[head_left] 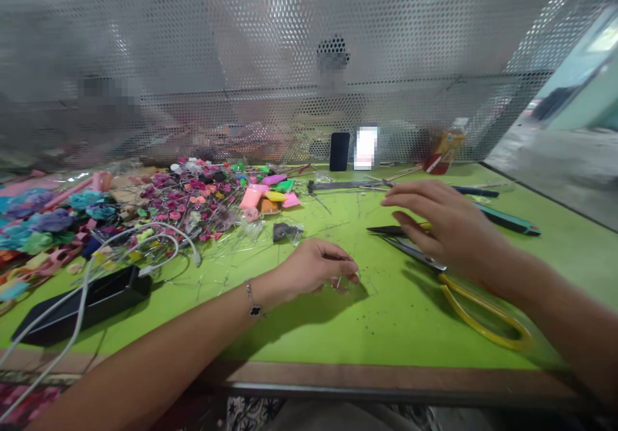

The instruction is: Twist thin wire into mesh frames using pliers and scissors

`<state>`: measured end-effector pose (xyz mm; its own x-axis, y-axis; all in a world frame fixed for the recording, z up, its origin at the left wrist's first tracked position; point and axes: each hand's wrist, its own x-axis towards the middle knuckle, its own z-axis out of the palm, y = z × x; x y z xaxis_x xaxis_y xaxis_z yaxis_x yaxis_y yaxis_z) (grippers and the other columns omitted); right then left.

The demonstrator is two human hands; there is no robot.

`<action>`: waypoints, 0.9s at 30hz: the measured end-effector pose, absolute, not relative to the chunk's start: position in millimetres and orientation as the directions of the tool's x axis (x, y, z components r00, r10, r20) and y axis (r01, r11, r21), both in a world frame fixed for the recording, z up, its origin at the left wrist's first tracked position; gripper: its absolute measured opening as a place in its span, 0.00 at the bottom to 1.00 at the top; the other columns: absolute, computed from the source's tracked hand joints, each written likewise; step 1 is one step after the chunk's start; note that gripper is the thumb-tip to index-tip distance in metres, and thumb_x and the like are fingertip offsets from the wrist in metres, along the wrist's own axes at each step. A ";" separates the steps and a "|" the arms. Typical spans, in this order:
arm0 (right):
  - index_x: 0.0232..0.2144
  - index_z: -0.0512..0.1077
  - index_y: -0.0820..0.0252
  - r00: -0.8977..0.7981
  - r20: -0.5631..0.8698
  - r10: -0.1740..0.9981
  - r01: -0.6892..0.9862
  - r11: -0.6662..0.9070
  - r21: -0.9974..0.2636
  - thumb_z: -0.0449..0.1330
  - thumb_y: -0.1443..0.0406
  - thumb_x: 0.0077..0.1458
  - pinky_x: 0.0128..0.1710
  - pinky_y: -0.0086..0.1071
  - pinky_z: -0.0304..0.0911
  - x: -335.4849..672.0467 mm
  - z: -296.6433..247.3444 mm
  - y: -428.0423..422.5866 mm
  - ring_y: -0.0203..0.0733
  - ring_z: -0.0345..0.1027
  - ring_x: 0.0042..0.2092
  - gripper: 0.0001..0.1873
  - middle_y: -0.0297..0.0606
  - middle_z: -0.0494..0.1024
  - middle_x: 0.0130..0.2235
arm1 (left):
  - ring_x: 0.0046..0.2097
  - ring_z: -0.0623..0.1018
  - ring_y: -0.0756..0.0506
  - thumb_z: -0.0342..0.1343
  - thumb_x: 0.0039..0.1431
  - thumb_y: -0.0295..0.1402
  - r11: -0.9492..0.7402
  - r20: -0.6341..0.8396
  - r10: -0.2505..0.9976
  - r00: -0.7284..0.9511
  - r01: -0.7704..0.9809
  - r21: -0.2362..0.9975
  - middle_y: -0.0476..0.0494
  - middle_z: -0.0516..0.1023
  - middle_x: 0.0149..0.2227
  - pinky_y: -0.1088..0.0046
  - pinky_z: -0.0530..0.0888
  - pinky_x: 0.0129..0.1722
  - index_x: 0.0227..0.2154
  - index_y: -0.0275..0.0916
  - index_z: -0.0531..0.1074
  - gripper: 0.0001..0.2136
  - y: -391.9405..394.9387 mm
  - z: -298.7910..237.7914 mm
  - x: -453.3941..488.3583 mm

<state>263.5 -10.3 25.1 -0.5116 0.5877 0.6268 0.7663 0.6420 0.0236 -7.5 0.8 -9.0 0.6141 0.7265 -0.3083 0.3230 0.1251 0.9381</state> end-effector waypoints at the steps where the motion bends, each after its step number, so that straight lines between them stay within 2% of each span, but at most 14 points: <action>1: 0.51 0.78 0.56 -0.500 0.569 0.653 0.793 0.609 -0.002 0.56 0.64 0.69 0.53 0.51 0.70 274.2 27.6 -10.2 0.55 0.76 0.52 0.14 0.47 0.83 0.51 | 0.29 0.80 0.49 0.65 0.56 0.43 0.129 -0.307 0.729 0.611 0.318 0.939 0.39 0.86 0.36 0.78 0.59 0.16 0.34 0.34 0.83 0.15 1.2 -8.2 -7.8; 3: 0.51 0.78 0.55 -0.510 0.375 0.774 0.827 0.561 -0.036 0.55 0.59 0.70 0.51 0.52 0.72 298.9 27.1 -10.2 0.56 0.77 0.51 0.16 0.47 0.83 0.50 | 0.28 0.79 0.50 0.65 0.56 0.43 0.127 -0.300 0.732 0.611 0.310 0.942 0.39 0.86 0.37 0.78 0.59 0.16 0.35 0.34 0.83 0.15 2.0 -6.6 -8.7; 6: 0.55 0.78 0.57 -0.486 0.144 0.862 0.865 0.498 -0.060 0.58 0.56 0.68 0.48 0.48 0.73 336.6 16.0 -13.0 0.57 0.79 0.52 0.19 0.49 0.82 0.55 | 0.28 0.79 0.50 0.65 0.56 0.44 0.128 -0.299 0.728 0.618 0.305 0.944 0.39 0.86 0.38 0.79 0.60 0.17 0.36 0.34 0.82 0.15 2.5 -5.2 -9.5; 9: 0.49 0.80 0.55 -0.438 0.116 0.892 0.888 0.449 -0.100 0.62 0.59 0.66 0.41 0.41 0.73 361.6 3.9 -23.3 0.53 0.81 0.44 0.13 0.48 0.85 0.48 | 0.31 0.82 0.48 0.66 0.55 0.44 0.147 -0.301 0.725 0.620 0.288 0.946 0.38 0.86 0.38 0.80 0.58 0.17 0.36 0.34 0.82 0.16 2.5 -5.1 -9.2; 11: 0.38 0.80 0.53 -0.398 0.104 0.911 0.898 0.411 -0.156 0.62 0.61 0.66 0.35 0.38 0.71 366.8 -0.2 -35.1 0.49 0.80 0.36 0.07 0.46 0.84 0.39 | 0.31 0.83 0.48 0.67 0.55 0.44 0.154 -0.298 0.730 0.615 0.276 0.949 0.37 0.86 0.38 0.79 0.58 0.16 0.36 0.34 0.81 0.16 2.7 -5.6 -8.6; 13: 0.30 0.75 0.52 -0.342 0.018 0.940 0.914 0.337 -0.225 0.61 0.60 0.66 0.29 0.38 0.67 364.6 -1.1 -48.9 0.46 0.75 0.30 0.11 0.43 0.81 0.31 | 0.31 0.83 0.48 0.67 0.56 0.44 0.160 -0.297 0.735 0.609 0.269 0.950 0.37 0.86 0.39 0.79 0.58 0.16 0.36 0.34 0.81 0.16 3.1 -6.1 -8.2; 15: 0.28 0.72 0.51 -0.282 -0.073 0.957 0.926 0.252 -0.280 0.63 0.59 0.64 0.28 0.39 0.65 359.3 -0.9 -61.7 0.47 0.73 0.28 0.12 0.42 0.79 0.29 | 0.31 0.83 0.48 0.67 0.56 0.43 0.172 -0.299 0.742 0.600 0.262 0.950 0.38 0.86 0.39 0.79 0.57 0.16 0.35 0.34 0.81 0.15 3.6 -6.0 -7.9; 19: 0.30 0.72 0.51 -0.210 -0.087 0.974 0.940 0.176 -0.294 0.65 0.60 0.61 0.30 0.41 0.64 354.2 -3.9 -76.6 0.51 0.74 0.30 0.08 0.43 0.79 0.31 | 0.30 0.83 0.50 0.67 0.56 0.43 0.192 -0.296 0.735 0.610 0.232 0.954 0.40 0.85 0.39 0.79 0.55 0.14 0.34 0.34 0.79 0.14 3.3 -4.1 -8.2; 22: 0.29 0.71 0.50 -0.220 -0.029 0.975 0.953 0.208 -0.219 0.63 0.68 0.55 0.26 0.40 0.61 357.5 -10.0 -80.0 0.48 0.71 0.27 0.07 0.41 0.77 0.28 | 0.30 0.83 0.50 0.68 0.55 0.44 0.194 -0.286 0.730 0.621 0.214 0.957 0.40 0.85 0.39 0.79 0.55 0.14 0.34 0.34 0.79 0.15 2.3 -2.2 -8.6; 25: 0.37 0.72 0.49 -0.276 0.003 0.961 0.939 0.270 -0.213 0.60 0.75 0.48 0.26 0.39 0.62 362.3 -15.6 -81.4 0.48 0.73 0.28 0.17 0.41 0.79 0.31 | 0.30 0.83 0.50 0.69 0.54 0.45 0.205 -0.277 0.728 0.627 0.187 0.961 0.39 0.85 0.39 0.80 0.55 0.15 0.35 0.34 0.79 0.17 1.6 -1.3 -8.6; 27: 0.38 0.71 0.48 -0.306 -0.006 0.952 0.927 0.296 -0.231 0.59 0.77 0.46 0.25 0.38 0.62 365.3 -17.9 -82.4 0.47 0.74 0.28 0.20 0.42 0.79 0.32 | 0.30 0.83 0.50 0.70 0.53 0.45 0.223 -0.277 0.727 0.629 0.166 0.961 0.38 0.85 0.39 0.80 0.55 0.15 0.35 0.34 0.79 0.17 1.5 -1.2 -8.4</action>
